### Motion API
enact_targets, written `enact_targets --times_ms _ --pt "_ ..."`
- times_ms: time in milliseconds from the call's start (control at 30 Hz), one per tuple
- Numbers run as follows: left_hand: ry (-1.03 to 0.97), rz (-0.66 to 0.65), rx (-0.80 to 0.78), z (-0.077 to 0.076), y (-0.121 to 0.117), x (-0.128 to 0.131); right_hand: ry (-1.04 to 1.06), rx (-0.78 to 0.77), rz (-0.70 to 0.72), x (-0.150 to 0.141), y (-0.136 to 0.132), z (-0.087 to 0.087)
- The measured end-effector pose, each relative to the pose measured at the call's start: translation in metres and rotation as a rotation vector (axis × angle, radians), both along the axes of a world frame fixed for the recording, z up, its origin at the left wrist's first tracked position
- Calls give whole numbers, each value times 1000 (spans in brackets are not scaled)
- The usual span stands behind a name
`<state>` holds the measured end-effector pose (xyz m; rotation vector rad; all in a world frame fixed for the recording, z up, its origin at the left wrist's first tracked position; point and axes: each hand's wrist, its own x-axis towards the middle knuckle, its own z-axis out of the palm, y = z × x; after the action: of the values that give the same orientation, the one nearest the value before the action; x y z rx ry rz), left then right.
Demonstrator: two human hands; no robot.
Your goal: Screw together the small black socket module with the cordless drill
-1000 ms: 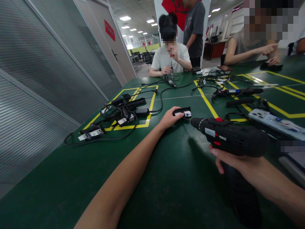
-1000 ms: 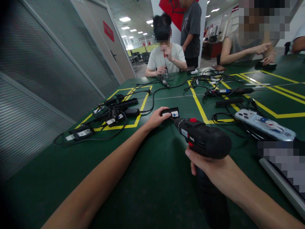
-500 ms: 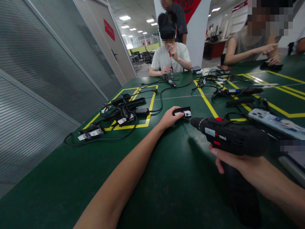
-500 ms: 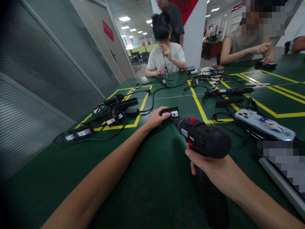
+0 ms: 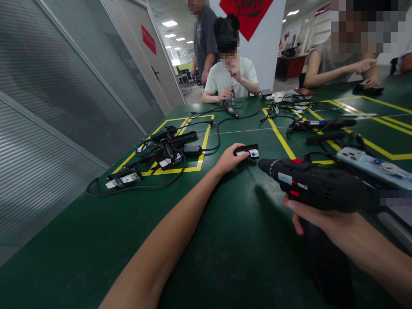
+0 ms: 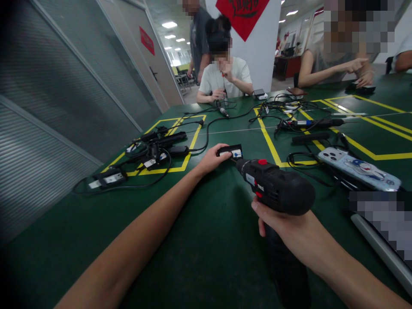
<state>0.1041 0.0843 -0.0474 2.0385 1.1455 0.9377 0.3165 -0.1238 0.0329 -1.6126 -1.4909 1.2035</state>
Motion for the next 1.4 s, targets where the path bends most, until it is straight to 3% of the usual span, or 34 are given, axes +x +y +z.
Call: enact_targets --times_ms 167,500,667,900,1400 --pt "-17 -12 14 -2 2 -1 191 -113 -9 3 1 -6" --pt "10 0 20 -4 4 -1 175 -73 -48 0 -1 -2" --pt "1 -6 23 -4 4 -1 99 -78 -40 2 0 -3" --pt "11 4 27 -5 5 -1 -178 -50 65 -2 -2 1" --pt "9 26 25 -6 6 -1 -185 -100 100 -8 -3 -6"
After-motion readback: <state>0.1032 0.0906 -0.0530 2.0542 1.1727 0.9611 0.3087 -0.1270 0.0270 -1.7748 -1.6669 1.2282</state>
